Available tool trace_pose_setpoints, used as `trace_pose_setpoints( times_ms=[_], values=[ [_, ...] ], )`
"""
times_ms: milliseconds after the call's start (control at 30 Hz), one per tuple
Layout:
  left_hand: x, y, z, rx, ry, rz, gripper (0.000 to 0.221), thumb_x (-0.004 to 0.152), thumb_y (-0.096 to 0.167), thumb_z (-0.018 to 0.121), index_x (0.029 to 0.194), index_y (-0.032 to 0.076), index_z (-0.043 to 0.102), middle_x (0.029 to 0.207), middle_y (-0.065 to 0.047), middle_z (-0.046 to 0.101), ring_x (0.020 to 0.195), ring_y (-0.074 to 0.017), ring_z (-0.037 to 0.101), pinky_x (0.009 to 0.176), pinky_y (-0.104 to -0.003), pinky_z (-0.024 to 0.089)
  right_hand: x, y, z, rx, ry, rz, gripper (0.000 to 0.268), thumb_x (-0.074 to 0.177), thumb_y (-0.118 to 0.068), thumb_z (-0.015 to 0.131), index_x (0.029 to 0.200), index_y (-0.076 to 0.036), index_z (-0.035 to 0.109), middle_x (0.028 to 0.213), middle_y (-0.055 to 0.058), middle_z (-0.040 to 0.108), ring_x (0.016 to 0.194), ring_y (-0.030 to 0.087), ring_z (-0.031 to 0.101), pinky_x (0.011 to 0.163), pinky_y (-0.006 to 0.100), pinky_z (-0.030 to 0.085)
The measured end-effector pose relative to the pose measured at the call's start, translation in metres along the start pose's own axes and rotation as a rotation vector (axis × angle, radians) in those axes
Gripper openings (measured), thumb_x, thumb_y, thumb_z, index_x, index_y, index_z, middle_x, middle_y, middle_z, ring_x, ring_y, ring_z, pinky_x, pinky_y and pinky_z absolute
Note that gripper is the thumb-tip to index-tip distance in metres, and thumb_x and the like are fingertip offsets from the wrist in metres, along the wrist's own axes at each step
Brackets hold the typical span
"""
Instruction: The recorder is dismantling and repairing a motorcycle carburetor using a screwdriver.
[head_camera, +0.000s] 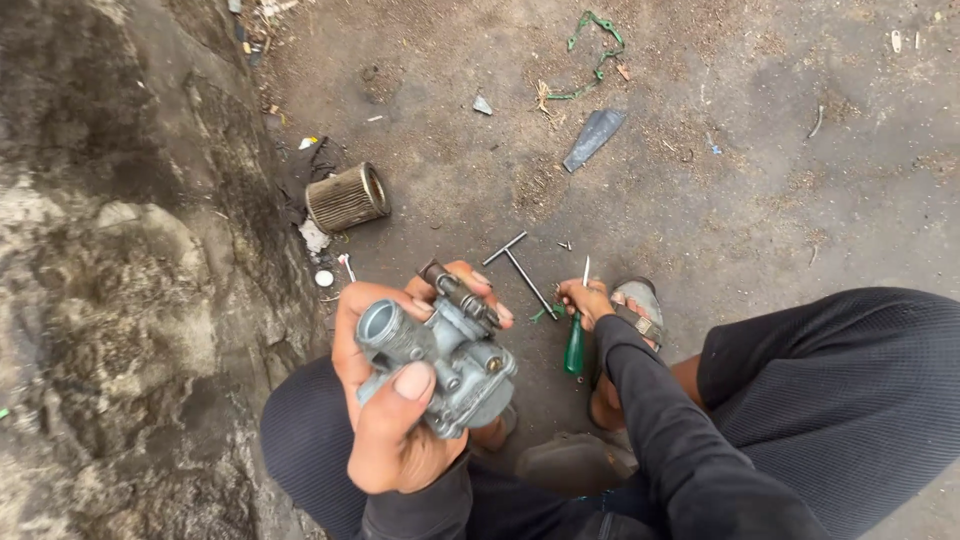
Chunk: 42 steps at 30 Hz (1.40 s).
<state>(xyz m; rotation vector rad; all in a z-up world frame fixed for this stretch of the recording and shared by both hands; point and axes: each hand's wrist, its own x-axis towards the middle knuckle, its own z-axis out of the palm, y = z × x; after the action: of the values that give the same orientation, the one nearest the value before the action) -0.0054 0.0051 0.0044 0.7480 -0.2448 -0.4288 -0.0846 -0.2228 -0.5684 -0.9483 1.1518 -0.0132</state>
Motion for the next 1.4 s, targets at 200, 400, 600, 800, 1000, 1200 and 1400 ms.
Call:
trace_pose_setpoints(
  times_ms=[200, 400, 600, 800, 1000, 1200, 1400],
  values=[
    [0.009, -0.001, -0.002, -0.008, 0.086, -0.061, 0.044, 0.084, 0.02, 0.07, 0.116, -0.001, 0.047, 0.119, -0.038, 0.054, 0.105, -0.0432, 0.061, 0.097, -0.055, 0.053, 0.044, -0.031, 0.009, -0.083, 0.13, -0.045, 0.01, 0.08, 0.006, 0.068, 0.09, 0.003, 0.07, 0.074, 0.012, 0.069, 0.052, 0.014, 0.059, 0.04, 0.027, 0.042],
    [0.022, -0.007, -0.006, -0.023, 0.098, -0.031, 0.043, 0.085, 0.022, 0.069, 0.114, -0.001, 0.047, 0.117, -0.039, 0.056, 0.101, -0.0424, 0.061, 0.095, -0.054, 0.052, 0.061, -0.048, -0.027, 0.102, 0.068, -0.091, 0.013, 0.085, -0.004, 0.075, 0.095, 0.004, 0.071, 0.077, 0.012, 0.071, 0.055, 0.012, 0.058, 0.042, 0.024, 0.039],
    [0.035, -0.016, -0.012, -0.192, 0.187, -0.045, 0.035, 0.087, 0.023, 0.061, 0.114, 0.003, 0.053, 0.112, -0.033, 0.062, 0.095, -0.0429, 0.065, 0.087, -0.053, 0.054, 0.145, -0.065, -0.092, 0.569, -0.238, 0.163, 0.025, 0.091, -0.004, 0.069, 0.11, 0.01, 0.062, 0.093, 0.018, 0.069, 0.056, 0.008, 0.056, 0.044, 0.017, 0.044],
    [0.045, -0.018, -0.031, -0.275, 0.362, -0.071, 0.03, 0.088, 0.026, 0.059, 0.107, 0.004, 0.059, 0.1, -0.02, 0.068, 0.089, -0.0395, 0.07, 0.075, -0.053, 0.057, -0.252, -0.33, 0.101, 0.602, -0.34, 0.128, 0.032, 0.095, -0.019, 0.056, 0.117, 0.004, 0.052, 0.097, 0.016, 0.06, 0.079, 0.029, 0.07, 0.067, 0.043, 0.062],
    [0.049, -0.015, -0.036, -0.277, 0.343, 0.041, 0.024, 0.092, 0.025, 0.061, 0.107, 0.006, 0.059, 0.095, -0.015, 0.07, 0.087, -0.0346, 0.072, 0.073, -0.048, 0.059, -0.262, -0.267, 0.105, 0.269, -0.683, -0.256, 0.035, 0.104, -0.024, 0.056, 0.131, -0.002, 0.052, 0.083, 0.006, 0.056, 0.061, 0.011, 0.051, 0.05, 0.026, 0.044],
    [0.053, -0.013, -0.039, -0.288, 0.441, 0.059, 0.023, 0.088, 0.026, 0.062, 0.105, 0.011, 0.059, 0.093, -0.008, 0.069, 0.085, -0.0282, 0.073, 0.072, -0.046, 0.062, -0.424, -0.29, 0.096, -0.136, -0.686, -0.473, 0.039, 0.1, -0.023, 0.05, 0.132, -0.001, 0.055, 0.08, 0.007, 0.059, 0.056, 0.012, 0.054, 0.047, 0.027, 0.045],
    [0.051, -0.021, -0.044, -0.28, 0.395, 0.162, 0.018, 0.09, 0.021, 0.065, 0.102, 0.01, 0.059, 0.095, -0.003, 0.062, 0.085, -0.0214, 0.069, 0.076, -0.047, 0.063, -0.439, -0.266, 0.075, -0.347, -0.812, -0.484, 0.032, 0.1, -0.023, 0.05, 0.108, 0.004, 0.067, 0.079, 0.006, 0.062, 0.055, 0.013, 0.059, 0.049, 0.029, 0.051]
  ],
)
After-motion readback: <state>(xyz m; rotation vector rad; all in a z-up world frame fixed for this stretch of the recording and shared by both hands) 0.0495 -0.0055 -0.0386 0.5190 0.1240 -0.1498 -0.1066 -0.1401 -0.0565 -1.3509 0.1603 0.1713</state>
